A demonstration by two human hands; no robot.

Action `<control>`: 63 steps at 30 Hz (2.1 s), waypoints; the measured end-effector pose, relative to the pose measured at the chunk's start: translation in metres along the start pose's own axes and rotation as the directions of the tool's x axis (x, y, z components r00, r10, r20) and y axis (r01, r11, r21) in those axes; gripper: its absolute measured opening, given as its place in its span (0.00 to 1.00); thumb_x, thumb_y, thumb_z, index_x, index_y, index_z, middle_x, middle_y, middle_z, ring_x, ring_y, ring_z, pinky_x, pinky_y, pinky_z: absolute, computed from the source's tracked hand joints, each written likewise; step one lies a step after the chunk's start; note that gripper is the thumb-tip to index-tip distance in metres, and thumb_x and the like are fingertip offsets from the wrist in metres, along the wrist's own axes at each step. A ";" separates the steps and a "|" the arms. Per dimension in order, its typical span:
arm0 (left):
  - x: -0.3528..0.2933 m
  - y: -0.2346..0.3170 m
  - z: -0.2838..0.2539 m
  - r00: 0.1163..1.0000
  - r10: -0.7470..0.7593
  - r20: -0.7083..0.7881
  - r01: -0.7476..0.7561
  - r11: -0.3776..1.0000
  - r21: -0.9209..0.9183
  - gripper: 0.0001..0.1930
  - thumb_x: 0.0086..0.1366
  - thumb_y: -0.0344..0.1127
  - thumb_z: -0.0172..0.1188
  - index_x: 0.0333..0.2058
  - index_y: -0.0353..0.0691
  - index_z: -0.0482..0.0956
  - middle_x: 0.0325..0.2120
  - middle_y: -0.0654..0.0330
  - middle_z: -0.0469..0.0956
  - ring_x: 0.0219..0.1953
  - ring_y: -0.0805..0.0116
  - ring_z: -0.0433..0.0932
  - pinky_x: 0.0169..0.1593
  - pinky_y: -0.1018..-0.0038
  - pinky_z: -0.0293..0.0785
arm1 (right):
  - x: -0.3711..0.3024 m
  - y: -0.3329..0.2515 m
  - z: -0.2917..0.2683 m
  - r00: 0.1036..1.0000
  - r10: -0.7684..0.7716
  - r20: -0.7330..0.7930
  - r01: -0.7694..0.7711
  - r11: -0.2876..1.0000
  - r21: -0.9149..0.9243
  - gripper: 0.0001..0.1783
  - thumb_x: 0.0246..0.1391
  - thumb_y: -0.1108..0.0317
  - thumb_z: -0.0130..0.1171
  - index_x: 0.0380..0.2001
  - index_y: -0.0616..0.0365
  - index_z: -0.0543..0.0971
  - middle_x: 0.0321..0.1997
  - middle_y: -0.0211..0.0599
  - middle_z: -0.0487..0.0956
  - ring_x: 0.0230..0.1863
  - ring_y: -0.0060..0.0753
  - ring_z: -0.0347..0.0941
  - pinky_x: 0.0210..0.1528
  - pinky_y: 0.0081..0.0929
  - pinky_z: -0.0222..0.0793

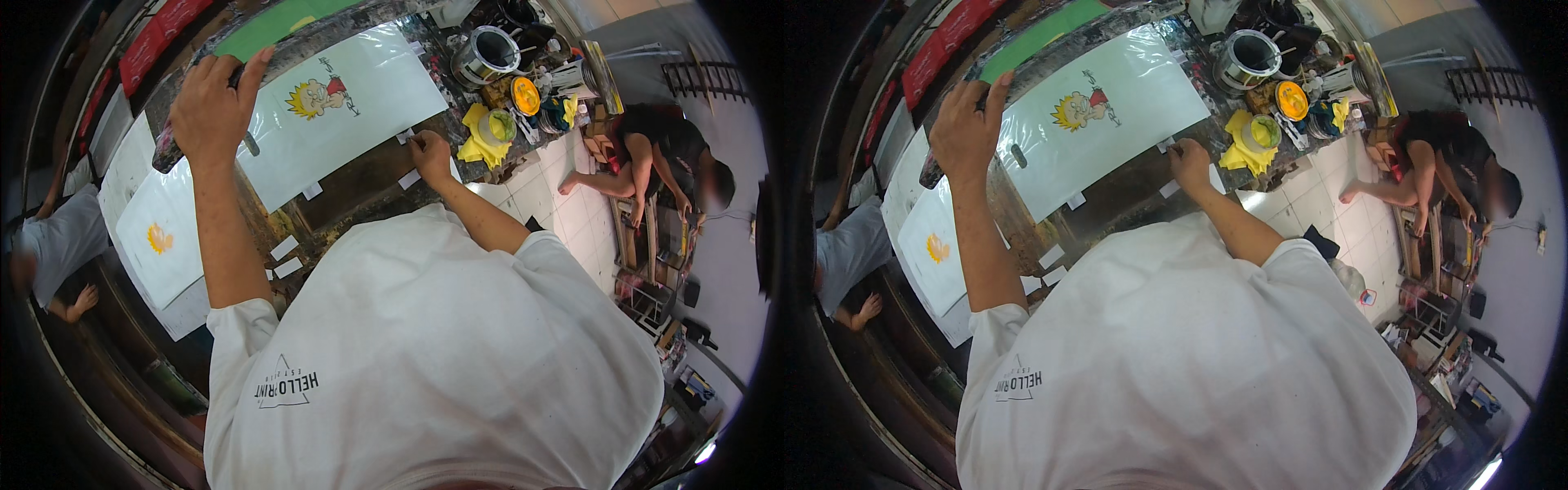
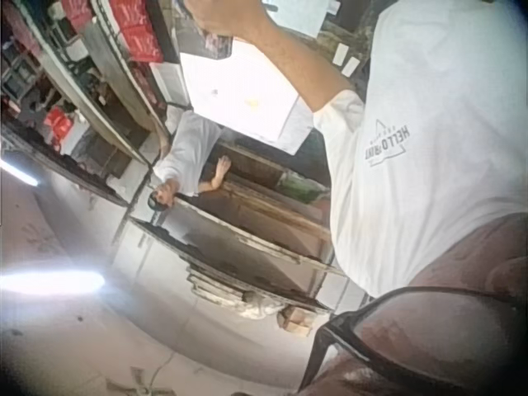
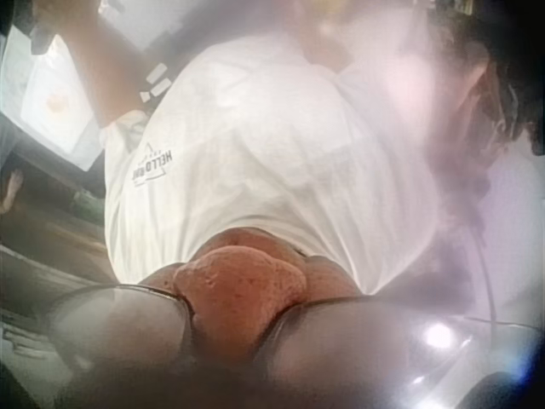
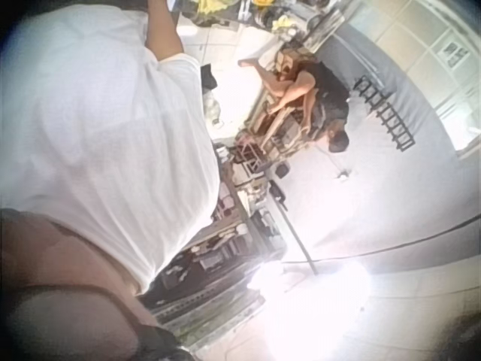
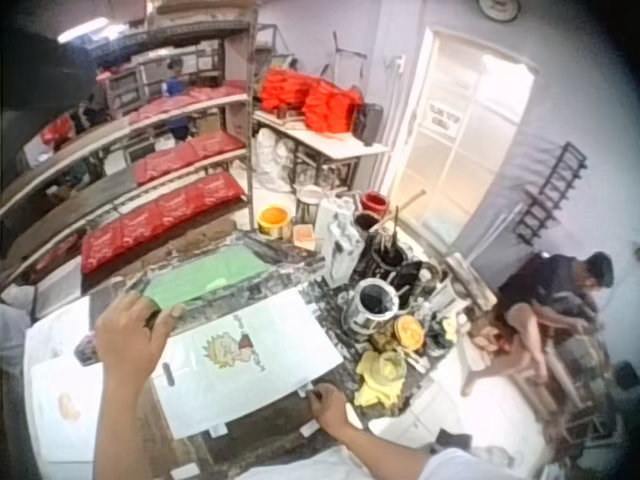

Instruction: The person aligns a screen printing frame over a white sheet, applies green ink with a squeegee, and pulls the ink across the screen to transfer a graphic onto the sheet. They repeat the process with additional sheets, repositioning the frame and wiping the screen between prints.

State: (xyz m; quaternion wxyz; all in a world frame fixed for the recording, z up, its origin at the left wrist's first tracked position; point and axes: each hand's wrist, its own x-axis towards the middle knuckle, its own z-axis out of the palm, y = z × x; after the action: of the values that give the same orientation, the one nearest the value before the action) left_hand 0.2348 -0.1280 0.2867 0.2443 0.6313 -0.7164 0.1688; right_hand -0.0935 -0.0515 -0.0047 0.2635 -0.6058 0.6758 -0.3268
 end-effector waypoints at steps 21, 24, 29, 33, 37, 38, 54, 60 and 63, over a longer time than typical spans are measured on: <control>0.007 -0.004 0.001 0.997 -0.048 0.057 0.048 0.999 0.009 0.27 0.71 0.63 0.62 0.35 0.41 0.88 0.33 0.59 0.84 0.38 0.55 0.85 0.42 0.60 0.79 | -0.010 -0.005 -0.040 0.991 0.070 0.113 -0.077 0.996 0.055 0.13 0.59 0.63 0.71 0.36 0.64 0.87 0.32 0.49 0.87 0.32 0.46 0.85 0.38 0.39 0.78; 0.011 -0.007 -0.002 0.995 -0.054 0.088 0.053 0.999 0.010 0.27 0.71 0.63 0.61 0.36 0.41 0.89 0.33 0.60 0.84 0.38 0.55 0.85 0.42 0.61 0.79 | -0.002 0.006 -0.033 0.993 -0.001 0.116 -0.001 1.000 0.013 0.13 0.59 0.62 0.72 0.37 0.64 0.88 0.31 0.48 0.87 0.31 0.43 0.85 0.37 0.37 0.78; 0.014 -0.010 -0.002 0.995 -0.057 0.078 0.059 0.998 -0.027 0.28 0.72 0.64 0.60 0.36 0.41 0.89 0.33 0.61 0.84 0.39 0.55 0.85 0.43 0.62 0.79 | 0.011 0.014 -0.026 0.987 -0.003 0.160 0.005 1.000 -0.010 0.13 0.58 0.63 0.72 0.37 0.63 0.88 0.32 0.49 0.88 0.32 0.44 0.86 0.38 0.37 0.80; 0.014 -0.011 -0.001 0.997 -0.046 0.055 0.047 0.999 -0.021 0.28 0.72 0.64 0.60 0.36 0.42 0.89 0.34 0.62 0.84 0.40 0.56 0.85 0.43 0.63 0.79 | 0.012 0.021 -0.022 0.983 0.010 0.181 0.001 0.998 -0.059 0.13 0.58 0.63 0.72 0.37 0.63 0.88 0.33 0.49 0.88 0.33 0.45 0.87 0.39 0.38 0.80; 0.015 -0.012 -0.002 0.998 -0.042 0.054 0.043 0.999 -0.002 0.28 0.71 0.65 0.61 0.37 0.42 0.89 0.34 0.63 0.85 0.39 0.57 0.85 0.43 0.63 0.79 | 0.012 0.021 -0.018 0.984 0.011 0.175 -0.003 0.999 -0.047 0.14 0.58 0.61 0.72 0.38 0.63 0.88 0.33 0.49 0.88 0.33 0.45 0.87 0.40 0.38 0.81; 0.016 -0.013 -0.001 0.998 -0.035 0.046 0.035 0.999 -0.003 0.28 0.71 0.65 0.61 0.37 0.42 0.89 0.34 0.63 0.85 0.39 0.57 0.85 0.43 0.64 0.80 | 0.012 0.023 -0.019 0.983 0.033 0.181 -0.024 0.998 -0.052 0.13 0.57 0.62 0.72 0.38 0.62 0.88 0.34 0.50 0.88 0.35 0.48 0.87 0.42 0.41 0.81; 0.012 -0.007 -0.006 0.998 0.012 -0.068 -0.014 0.999 -0.035 0.29 0.68 0.62 0.65 0.22 0.39 0.82 0.26 0.54 0.78 0.32 0.50 0.81 0.37 0.55 0.77 | -0.028 -0.073 -0.029 0.936 -0.216 0.279 0.241 0.969 -0.059 0.21 0.62 0.57 0.70 0.50 0.63 0.84 0.42 0.52 0.86 0.40 0.54 0.85 0.45 0.44 0.79; 0.015 -0.009 -0.013 0.998 0.035 -0.049 -0.035 0.999 -0.013 0.29 0.68 0.62 0.64 0.24 0.38 0.83 0.26 0.53 0.79 0.34 0.50 0.82 0.39 0.55 0.78 | -0.068 -0.126 0.080 0.643 -0.263 0.719 0.163 0.965 0.207 0.19 0.62 0.54 0.70 0.40 0.62 0.85 0.36 0.50 0.86 0.39 0.53 0.84 0.44 0.43 0.80; 0.016 -0.010 -0.002 0.991 0.094 -0.092 -0.098 0.994 -0.047 0.29 0.69 0.62 0.64 0.25 0.37 0.84 0.27 0.52 0.80 0.35 0.49 0.83 0.41 0.55 0.79 | -0.066 -0.129 0.115 0.628 -0.162 0.761 0.281 0.959 -0.028 0.23 0.64 0.49 0.66 0.39 0.62 0.85 0.36 0.52 0.86 0.40 0.56 0.84 0.46 0.48 0.80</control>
State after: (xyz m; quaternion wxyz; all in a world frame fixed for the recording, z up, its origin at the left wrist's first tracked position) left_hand 0.2435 -0.1417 0.2970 0.2837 0.5815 -0.7384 0.1901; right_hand 0.0848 -0.0069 0.0165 0.4322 -0.7822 0.4479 -0.0273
